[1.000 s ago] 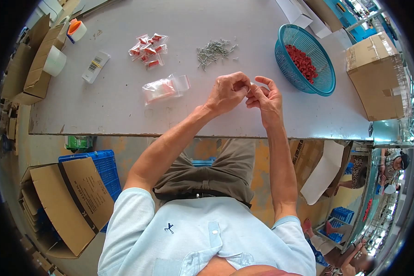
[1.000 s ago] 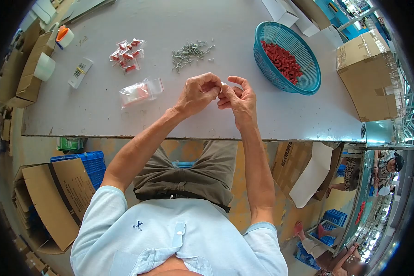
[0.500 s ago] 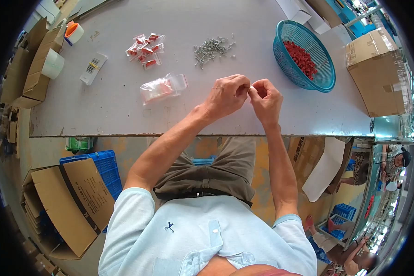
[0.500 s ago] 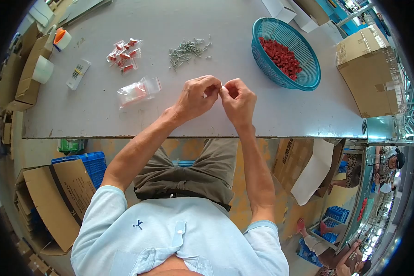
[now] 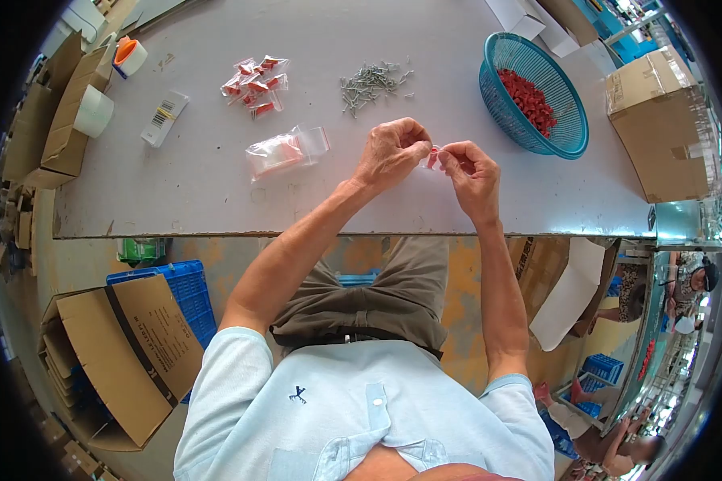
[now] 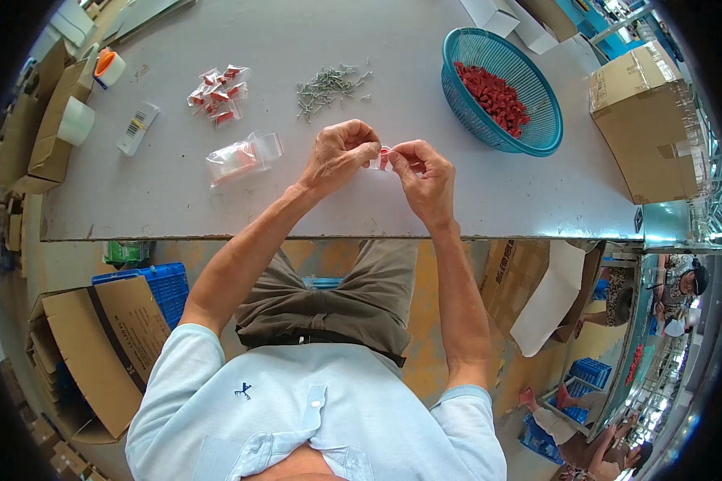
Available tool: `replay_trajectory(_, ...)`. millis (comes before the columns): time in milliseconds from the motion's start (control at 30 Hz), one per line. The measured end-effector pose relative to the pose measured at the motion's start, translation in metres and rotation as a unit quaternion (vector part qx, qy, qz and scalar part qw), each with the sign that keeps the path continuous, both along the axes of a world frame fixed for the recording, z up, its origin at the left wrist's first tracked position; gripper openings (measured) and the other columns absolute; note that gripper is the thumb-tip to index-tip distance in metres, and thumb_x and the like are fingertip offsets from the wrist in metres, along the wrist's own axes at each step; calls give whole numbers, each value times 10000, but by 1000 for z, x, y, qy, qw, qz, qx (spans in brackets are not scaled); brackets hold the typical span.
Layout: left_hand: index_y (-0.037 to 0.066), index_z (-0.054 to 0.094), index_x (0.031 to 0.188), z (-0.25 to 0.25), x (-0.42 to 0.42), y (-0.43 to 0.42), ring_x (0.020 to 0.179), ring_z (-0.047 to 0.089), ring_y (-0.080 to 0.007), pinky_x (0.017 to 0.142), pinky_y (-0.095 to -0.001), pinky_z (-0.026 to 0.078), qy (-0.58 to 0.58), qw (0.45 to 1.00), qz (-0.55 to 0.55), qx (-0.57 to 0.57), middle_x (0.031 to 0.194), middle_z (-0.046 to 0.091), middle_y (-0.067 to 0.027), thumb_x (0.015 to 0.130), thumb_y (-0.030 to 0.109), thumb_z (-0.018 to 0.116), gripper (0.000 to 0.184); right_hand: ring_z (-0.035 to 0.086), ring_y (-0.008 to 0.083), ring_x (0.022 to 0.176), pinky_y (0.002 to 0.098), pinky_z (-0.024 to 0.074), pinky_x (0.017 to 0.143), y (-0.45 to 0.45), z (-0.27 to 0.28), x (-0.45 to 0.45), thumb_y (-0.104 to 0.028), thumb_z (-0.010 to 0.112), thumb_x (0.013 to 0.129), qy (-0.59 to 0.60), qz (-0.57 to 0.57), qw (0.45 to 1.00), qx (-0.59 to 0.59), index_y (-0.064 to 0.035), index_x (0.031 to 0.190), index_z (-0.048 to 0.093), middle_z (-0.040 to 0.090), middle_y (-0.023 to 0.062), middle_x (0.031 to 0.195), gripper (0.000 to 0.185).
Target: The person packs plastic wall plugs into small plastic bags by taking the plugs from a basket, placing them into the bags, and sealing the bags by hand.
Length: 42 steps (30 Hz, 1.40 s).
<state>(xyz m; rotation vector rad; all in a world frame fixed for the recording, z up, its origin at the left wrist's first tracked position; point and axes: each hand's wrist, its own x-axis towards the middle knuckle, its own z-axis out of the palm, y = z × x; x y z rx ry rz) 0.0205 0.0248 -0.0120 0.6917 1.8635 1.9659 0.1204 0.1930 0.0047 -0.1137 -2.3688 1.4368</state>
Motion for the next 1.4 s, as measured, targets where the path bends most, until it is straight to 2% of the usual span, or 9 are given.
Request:
replay_trajectory(200,-42,728,1078,14,6,-4,862,690,-115,765,-265,569,-13,1000,-17,4,953,741,-80,947,143,722,227,667,84,778,244,539,693,1,-9,1,-70,721,985,33,-16,996,-84,0,1021,729,728,47,872,79)
replay_trajectory(433,-35,737,1091,4,4,1,946,733,-141,845,-285,601,31,997,-64,-27,993,762,-98,929,115,771,223,652,89,764,259,533,688,0,-6,4,-85,736,975,44,-53,998,10,-4,1002,738,722,49,875,85)
replay_trajectory(767,-22,735,1033,-4,2,-1,869,723,-131,781,-284,591,50,995,-85,-15,892,742,-65,915,99,715,170,685,92,780,255,546,736,-1,-5,10,-81,714,984,10,-5,998,-64,7,974,740,740,44,835,92)
replay_trajectory(933,1,722,1046,-2,-1,-2,774,682,-112,715,-284,547,90,988,-99,-83,802,702,-47,873,154,718,231,670,96,780,266,542,728,-9,-6,12,-65,701,981,3,1,999,-46,8,968,733,731,51,842,80)
replay_trajectory(1067,3,718,1096,11,3,-6,842,681,-108,721,-288,549,89,988,-58,-115,817,712,-44,890,190,739,279,652,112,807,277,533,732,-8,-4,12,-49,699,975,57,-39,997,-21,6,951,716,716,52,862,62)
replay_trajectory(1200,34,719,1164,13,4,-3,981,677,-136,847,-342,538,109,993,32,-42,1001,751,-54,931,261,749,326,648,128,825,290,530,754,-3,-2,11,-50,710,970,145,-65,987,12,-7,947,712,708,48,880,49)
replay_trajectory(1267,46,721,1180,10,4,-2,1032,675,-145,896,-360,527,84,994,47,-49,1073,757,-59,942,280,748,335,640,141,823,300,513,770,0,-7,10,-55,725,958,95,-74,984,131,-33,954,721,706,40,895,24)
replay_trajectory(1333,35,719,1162,7,3,-1,1067,679,-216,887,-406,529,142,988,46,-43,1101,747,-101,897,238,757,336,635,124,838,289,512,786,1,-4,10,-66,724,964,80,-83,988,100,-29,958,722,705,29,911,37)
replay_trajectory(1400,53,728,1164,5,6,-2,1096,671,-189,923,-392,515,133,989,31,-48,1112,748,-76,906,236,767,319,630,107,853,278,510,803,-1,-3,12,-76,722,970,59,-88,992,68,-26,962,723,705,18,926,50)
